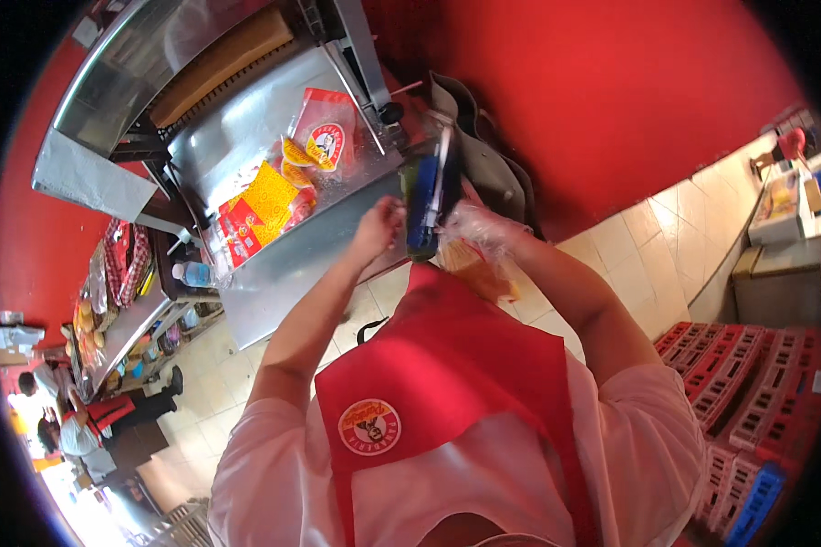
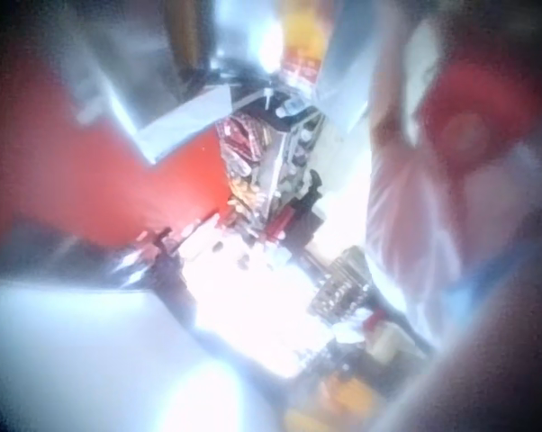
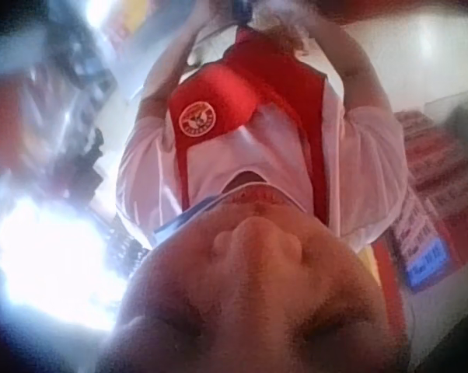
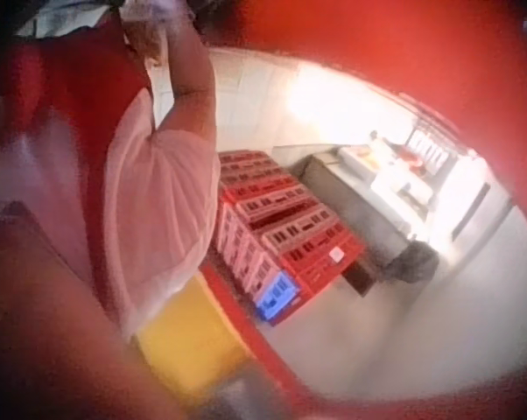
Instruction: The person picks up loaves of bread, feeds them into a slicing machine, and then places the sliced loaves into plastic bags and seals them.
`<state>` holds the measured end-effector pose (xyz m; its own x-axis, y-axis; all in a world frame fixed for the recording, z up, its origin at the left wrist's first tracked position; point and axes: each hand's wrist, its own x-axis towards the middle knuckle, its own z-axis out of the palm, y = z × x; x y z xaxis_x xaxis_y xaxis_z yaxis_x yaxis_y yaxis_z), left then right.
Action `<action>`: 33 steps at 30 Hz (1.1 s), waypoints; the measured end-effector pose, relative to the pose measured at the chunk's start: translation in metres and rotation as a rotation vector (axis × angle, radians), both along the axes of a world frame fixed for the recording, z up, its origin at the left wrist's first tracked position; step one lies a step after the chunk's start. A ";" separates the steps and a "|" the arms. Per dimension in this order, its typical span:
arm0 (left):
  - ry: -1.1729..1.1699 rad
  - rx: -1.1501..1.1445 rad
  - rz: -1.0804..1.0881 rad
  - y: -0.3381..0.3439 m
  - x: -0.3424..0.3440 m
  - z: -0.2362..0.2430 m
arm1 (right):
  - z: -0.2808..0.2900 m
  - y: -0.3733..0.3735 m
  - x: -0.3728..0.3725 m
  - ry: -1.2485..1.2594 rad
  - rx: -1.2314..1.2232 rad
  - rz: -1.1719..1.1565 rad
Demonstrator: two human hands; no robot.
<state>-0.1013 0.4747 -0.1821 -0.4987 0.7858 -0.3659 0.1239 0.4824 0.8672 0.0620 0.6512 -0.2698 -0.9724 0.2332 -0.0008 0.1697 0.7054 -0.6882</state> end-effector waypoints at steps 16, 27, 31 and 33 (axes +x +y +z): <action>0.737 0.619 -0.527 -0.072 0.106 0.093 | 0.134 -0.156 0.098 0.452 0.386 -0.421; -0.397 0.456 -0.739 -0.093 0.150 0.078 | 0.247 -0.325 0.246 0.716 0.106 -0.913; -1.019 -0.067 -0.785 -0.159 0.264 0.002 | 0.277 -0.401 0.347 1.084 0.073 -1.029; -1.113 -0.282 -0.816 -0.199 0.330 -0.002 | 0.253 -0.446 0.401 1.257 -0.041 -1.338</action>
